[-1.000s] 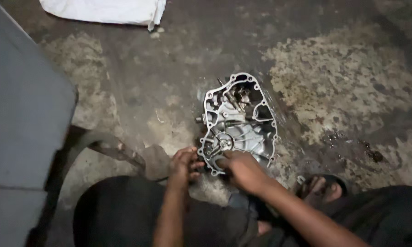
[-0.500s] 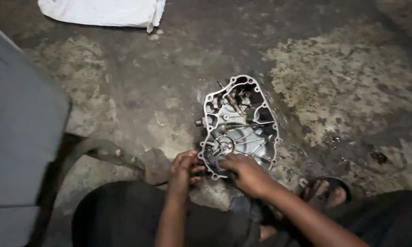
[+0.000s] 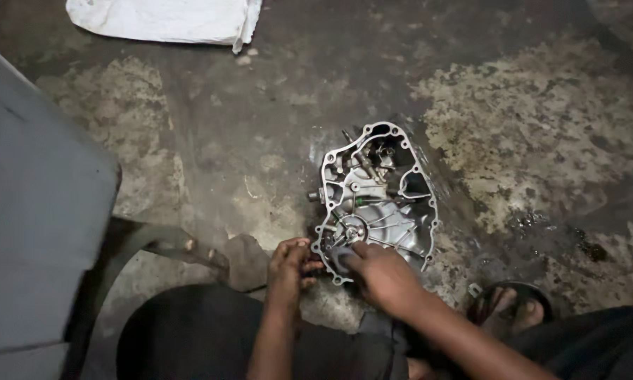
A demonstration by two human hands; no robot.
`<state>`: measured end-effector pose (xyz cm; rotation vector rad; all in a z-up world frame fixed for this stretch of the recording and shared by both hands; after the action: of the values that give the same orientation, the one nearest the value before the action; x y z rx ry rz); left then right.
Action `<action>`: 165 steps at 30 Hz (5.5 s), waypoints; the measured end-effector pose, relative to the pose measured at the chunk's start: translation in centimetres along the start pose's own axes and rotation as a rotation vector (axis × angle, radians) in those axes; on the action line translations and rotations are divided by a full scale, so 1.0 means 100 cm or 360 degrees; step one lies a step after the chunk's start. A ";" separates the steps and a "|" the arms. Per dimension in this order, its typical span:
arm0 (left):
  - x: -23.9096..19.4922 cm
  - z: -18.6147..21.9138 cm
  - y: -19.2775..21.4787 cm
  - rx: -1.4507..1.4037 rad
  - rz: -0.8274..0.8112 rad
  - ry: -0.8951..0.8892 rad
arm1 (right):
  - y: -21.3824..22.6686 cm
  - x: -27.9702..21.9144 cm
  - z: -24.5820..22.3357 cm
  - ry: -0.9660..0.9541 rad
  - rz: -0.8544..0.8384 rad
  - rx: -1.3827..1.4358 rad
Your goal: The person scrubs the interior surfaces of a disassembled engine casing with a dark cloth. They rotate the casing to access different internal sections and continue scrubbing the metal surfaces.
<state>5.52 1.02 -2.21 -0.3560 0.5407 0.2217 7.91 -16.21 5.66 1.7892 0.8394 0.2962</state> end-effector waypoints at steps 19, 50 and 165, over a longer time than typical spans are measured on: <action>0.010 -0.012 0.005 -0.0062 -0.0054 0.0002 | -0.029 0.003 0.007 -0.0479 0.0202 0.0009; -0.035 0.015 0.007 0.0972 0.0708 -0.1036 | 0.041 -0.064 0.081 -0.0615 0.0705 0.1074; -0.027 0.209 -0.127 0.2331 0.0569 -0.1021 | 0.073 -0.076 0.249 -0.0859 0.1848 0.2021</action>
<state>16.70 -2.85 19.42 1.2144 0.0223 0.2161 19.52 -40.58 4.22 3.1818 -0.7174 -0.0698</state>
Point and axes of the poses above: each hand's wrist, its own x-axis towards the middle knuckle, its own y-axis out of the back of the hand, z = x × y, the point moved 6 cm from there along x, towards the middle knuckle, and after that the axes turned 7 degrees about -z, right-handed, at the moved point
